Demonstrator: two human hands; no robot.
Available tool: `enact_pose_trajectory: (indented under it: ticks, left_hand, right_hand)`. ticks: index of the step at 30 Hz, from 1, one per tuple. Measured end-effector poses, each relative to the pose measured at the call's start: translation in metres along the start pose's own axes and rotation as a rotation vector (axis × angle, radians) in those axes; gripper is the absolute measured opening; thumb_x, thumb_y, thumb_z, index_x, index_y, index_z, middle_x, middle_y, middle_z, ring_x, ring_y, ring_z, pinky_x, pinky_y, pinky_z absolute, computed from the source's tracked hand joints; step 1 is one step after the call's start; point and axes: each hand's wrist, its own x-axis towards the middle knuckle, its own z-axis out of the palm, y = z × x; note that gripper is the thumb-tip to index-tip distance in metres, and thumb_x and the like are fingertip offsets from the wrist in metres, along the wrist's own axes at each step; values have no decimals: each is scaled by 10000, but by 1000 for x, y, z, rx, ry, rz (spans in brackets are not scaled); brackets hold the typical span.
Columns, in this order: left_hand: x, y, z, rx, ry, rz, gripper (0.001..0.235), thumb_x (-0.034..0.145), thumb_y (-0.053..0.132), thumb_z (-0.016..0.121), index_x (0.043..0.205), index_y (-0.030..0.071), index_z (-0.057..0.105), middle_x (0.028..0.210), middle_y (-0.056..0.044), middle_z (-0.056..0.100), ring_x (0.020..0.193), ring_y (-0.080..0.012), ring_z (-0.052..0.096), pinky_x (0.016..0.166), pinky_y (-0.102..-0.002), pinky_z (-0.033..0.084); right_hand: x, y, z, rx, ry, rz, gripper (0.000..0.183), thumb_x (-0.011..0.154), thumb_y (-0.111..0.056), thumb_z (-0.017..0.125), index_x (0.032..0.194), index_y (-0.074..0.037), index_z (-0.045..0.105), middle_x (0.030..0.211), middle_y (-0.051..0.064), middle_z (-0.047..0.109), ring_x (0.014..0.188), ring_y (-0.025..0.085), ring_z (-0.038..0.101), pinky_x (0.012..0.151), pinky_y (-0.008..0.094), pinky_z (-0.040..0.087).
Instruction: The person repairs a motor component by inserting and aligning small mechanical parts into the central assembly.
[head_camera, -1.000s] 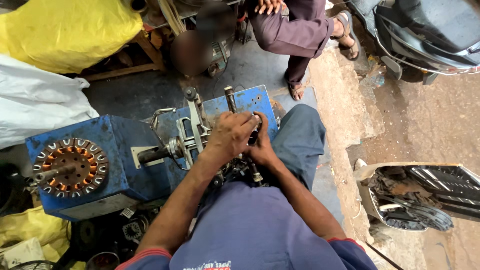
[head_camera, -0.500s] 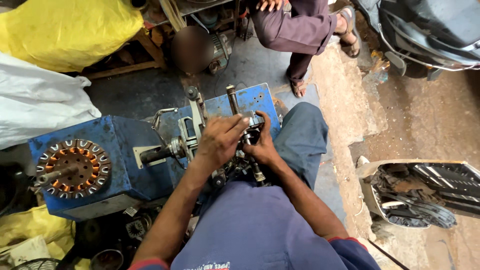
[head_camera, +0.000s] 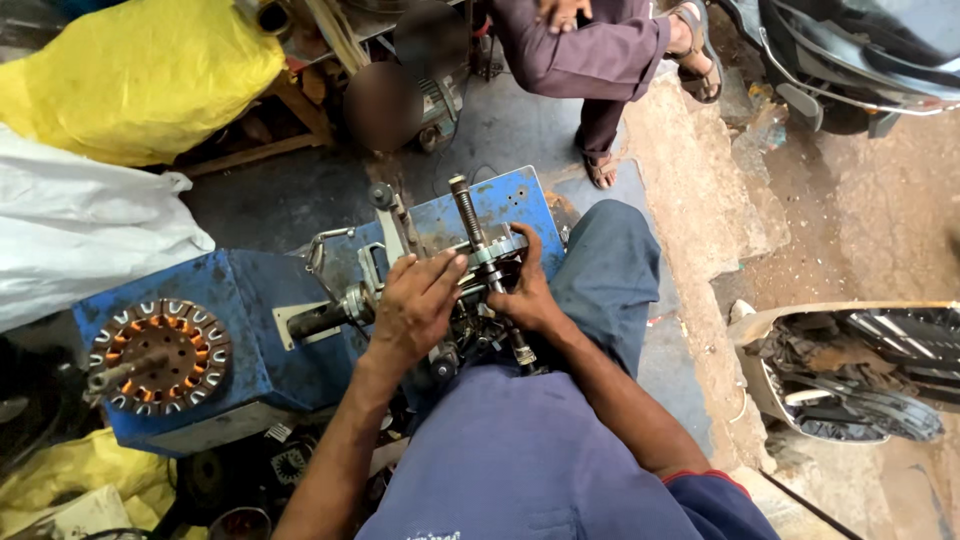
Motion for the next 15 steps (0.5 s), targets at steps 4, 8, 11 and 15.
enact_pose_trajectory:
  ticks: [4,8,11,15]
  left_hand:
    - [22,2,18,-73,-29,63,502,834,49,695,1335,32,662,1326,-164,666,1095,-300,662,982,-434,477]
    - [47,16,32,-13,-147,21,419,881,73,692,1300,80,678,1262,-79,694,1083,-261,679,954,-442,471]
    - [49,13,26,7,-106,61,429,868,105,696,1296,94,678,1293,-107,682,1102,-262,673,960,-460,455]
    - [11,4,9,-11,-122,-19,469,902,142,724,1353,55,629,1310,-126,667,1189,-307,647,1070,-497,429]
  right_hand:
    - [-1,-4,2,-54,10,24,1091,718,-19,745,1583,-204,108,1142,121,594,966,207,628,810,358,571]
    - [-4,0,1,-113,52,92,1172,752,-10,783,1615,-244,26,1190,166,625,1010,228,667,844,359,592]
    - [4,18,-4,29,95,164,1279,687,15,786,1610,-283,-47,1348,146,526,1084,241,662,845,388,611]
    - [-2,57,-7,302,-1,119,1218,686,79,771,1624,-242,63,1391,131,472,1190,261,599,943,417,580]
